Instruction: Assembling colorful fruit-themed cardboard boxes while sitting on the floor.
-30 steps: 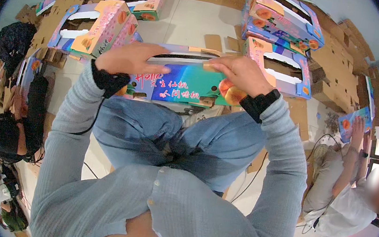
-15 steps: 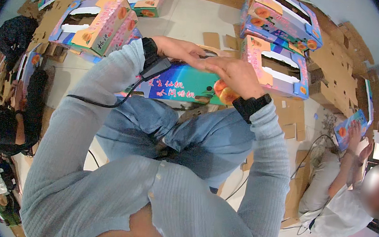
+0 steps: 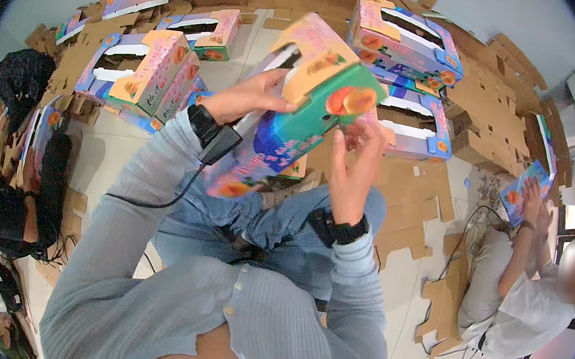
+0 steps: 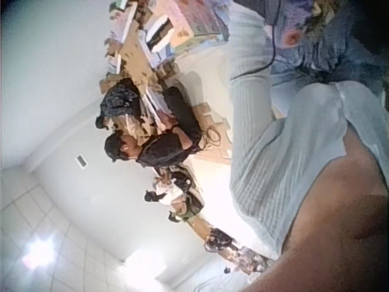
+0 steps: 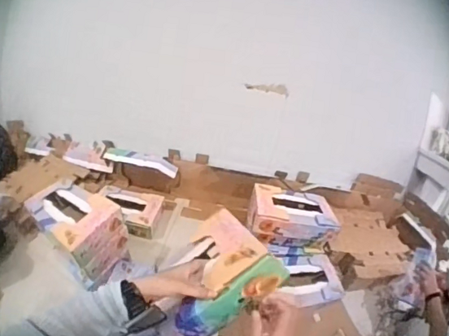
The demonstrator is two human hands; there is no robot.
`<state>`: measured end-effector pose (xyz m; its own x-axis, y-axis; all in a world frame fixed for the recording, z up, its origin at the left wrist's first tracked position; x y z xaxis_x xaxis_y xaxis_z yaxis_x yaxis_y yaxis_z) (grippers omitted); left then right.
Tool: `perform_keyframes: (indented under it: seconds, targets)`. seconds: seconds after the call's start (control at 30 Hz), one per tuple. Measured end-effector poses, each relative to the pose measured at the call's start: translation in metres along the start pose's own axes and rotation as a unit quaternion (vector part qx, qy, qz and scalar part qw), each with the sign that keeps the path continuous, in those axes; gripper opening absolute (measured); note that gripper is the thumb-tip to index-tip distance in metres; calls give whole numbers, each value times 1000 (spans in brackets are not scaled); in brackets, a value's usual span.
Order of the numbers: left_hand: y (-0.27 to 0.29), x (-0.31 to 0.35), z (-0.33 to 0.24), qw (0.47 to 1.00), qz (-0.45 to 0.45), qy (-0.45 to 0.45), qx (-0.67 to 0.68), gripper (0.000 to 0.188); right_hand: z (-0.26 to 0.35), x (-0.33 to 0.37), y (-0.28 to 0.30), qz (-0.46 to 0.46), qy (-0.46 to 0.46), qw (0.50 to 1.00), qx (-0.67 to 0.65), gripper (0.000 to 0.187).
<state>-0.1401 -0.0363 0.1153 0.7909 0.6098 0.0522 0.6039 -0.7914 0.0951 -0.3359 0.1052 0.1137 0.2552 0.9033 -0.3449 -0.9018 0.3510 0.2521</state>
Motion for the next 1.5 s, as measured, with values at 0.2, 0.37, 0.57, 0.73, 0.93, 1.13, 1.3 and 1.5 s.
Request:
perform_keyframes:
  seconds: [0.2, 0.37, 0.57, 0.73, 0.93, 1.13, 1.3, 1.5]
  targets:
    - [-14, 27, -8, 993, -106, -47, 11, 109, -10, 2, -28, 75, -46, 991, -97, 51]
    - [-14, 47, -6, 982, -178, -69, 13, 110, -1, -14, -47, 106, 1, 991, -82, 64]
    - [-11, 65, -3, 966, -231, -103, -49, 102, 17, -23, -65, 118, 19, 989, -93, 79]
    - [-12, 77, 0, 959, -235, -79, -134, 90, 22, -23, -67, 126, 39, 991, 19, 83]
    - [-17, 80, 12, 949, -288, -86, -100, 87, 8, -32, -74, 175, 24, 984, -36, 84]
    - [-19, 80, 14, 946, -277, -115, -125, 82, 2, -38, -68, 228, 24, 969, -95, 88]
    - [-15, 85, 11, 954, -269, -126, -28, 75, 6, -36, -64, 229, 33, 968, -94, 90]
    - [-2, 86, 9, 971, -211, -111, -17, 60, 14, -30, -63, 244, 7, 960, -141, 82]
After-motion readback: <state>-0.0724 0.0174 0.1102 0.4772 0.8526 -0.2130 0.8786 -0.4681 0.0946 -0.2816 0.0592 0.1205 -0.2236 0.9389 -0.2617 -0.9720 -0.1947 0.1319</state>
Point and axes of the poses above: each hand's wrist, its own x-axis away from the middle knuckle, its own y-axis out of the back of the hand, z = x × y, the point moved 1 cm from there along -x, towards the middle knuckle, and after that the axes turned 8 degrees about z, right-handed, at the moved point
